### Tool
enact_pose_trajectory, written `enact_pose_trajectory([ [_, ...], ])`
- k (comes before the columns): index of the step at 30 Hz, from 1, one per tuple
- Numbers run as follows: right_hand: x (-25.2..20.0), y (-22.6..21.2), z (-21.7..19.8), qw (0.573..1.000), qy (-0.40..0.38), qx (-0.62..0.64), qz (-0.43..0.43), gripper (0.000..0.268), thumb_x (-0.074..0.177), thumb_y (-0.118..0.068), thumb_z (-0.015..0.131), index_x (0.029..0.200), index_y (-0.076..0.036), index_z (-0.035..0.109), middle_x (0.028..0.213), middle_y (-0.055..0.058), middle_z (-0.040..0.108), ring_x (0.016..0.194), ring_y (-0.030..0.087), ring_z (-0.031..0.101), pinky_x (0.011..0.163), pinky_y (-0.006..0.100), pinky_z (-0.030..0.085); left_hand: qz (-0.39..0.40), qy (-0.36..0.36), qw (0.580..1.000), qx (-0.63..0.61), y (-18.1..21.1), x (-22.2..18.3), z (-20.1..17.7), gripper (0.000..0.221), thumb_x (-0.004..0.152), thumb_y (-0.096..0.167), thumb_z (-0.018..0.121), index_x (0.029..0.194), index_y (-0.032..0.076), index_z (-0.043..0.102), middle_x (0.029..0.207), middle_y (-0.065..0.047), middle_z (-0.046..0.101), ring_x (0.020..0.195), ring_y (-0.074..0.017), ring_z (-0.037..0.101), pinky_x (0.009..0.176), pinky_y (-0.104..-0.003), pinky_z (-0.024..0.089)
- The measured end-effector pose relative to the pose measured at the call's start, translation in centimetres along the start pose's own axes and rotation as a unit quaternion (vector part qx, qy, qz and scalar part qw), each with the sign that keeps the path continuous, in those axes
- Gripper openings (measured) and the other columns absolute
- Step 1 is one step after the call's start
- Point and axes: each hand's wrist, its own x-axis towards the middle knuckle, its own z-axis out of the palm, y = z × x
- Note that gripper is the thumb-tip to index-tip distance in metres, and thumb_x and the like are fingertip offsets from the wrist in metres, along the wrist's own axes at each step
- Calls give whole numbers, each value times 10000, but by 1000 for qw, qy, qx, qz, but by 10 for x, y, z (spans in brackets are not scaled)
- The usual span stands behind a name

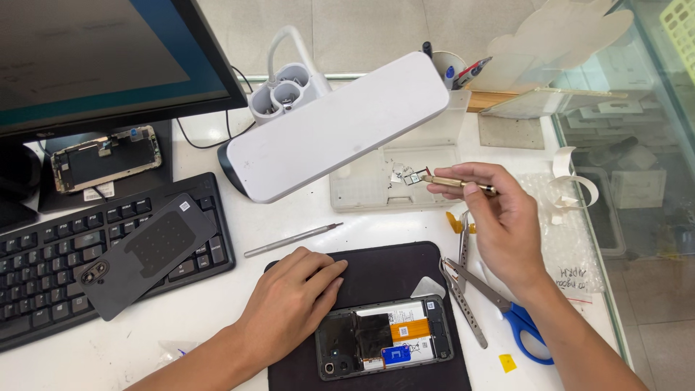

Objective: The person reassembles a smartphone by connecting internal ribbon cables, placing the back cover, and securing screws. They use tweezers to align connectors and a screwdriver to fasten the chassis.

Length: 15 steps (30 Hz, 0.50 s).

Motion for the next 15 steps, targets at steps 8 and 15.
enact_pose_trajectory([
  [8,-17,-14,-2,982,-43,155,100,257,1050,-46,418,1227,67,566,1140,296,727,1037,376,759,951,451,614,-128,67,974,-176,11,8,-2,251,858,147,778,1079,33,754,955,-74,755,822,-172,732,662,-295,596],
  [15,-42,-23,13,977,-105,114,149,275,1027,-48,425,1222,65,583,1114,284,755,984,379,797,898,446,651,-136,57,961,-232,13,10,4,311,827,192,827,1104,64,772,918,-54,781,727,-129,698,597,-250,539],
])
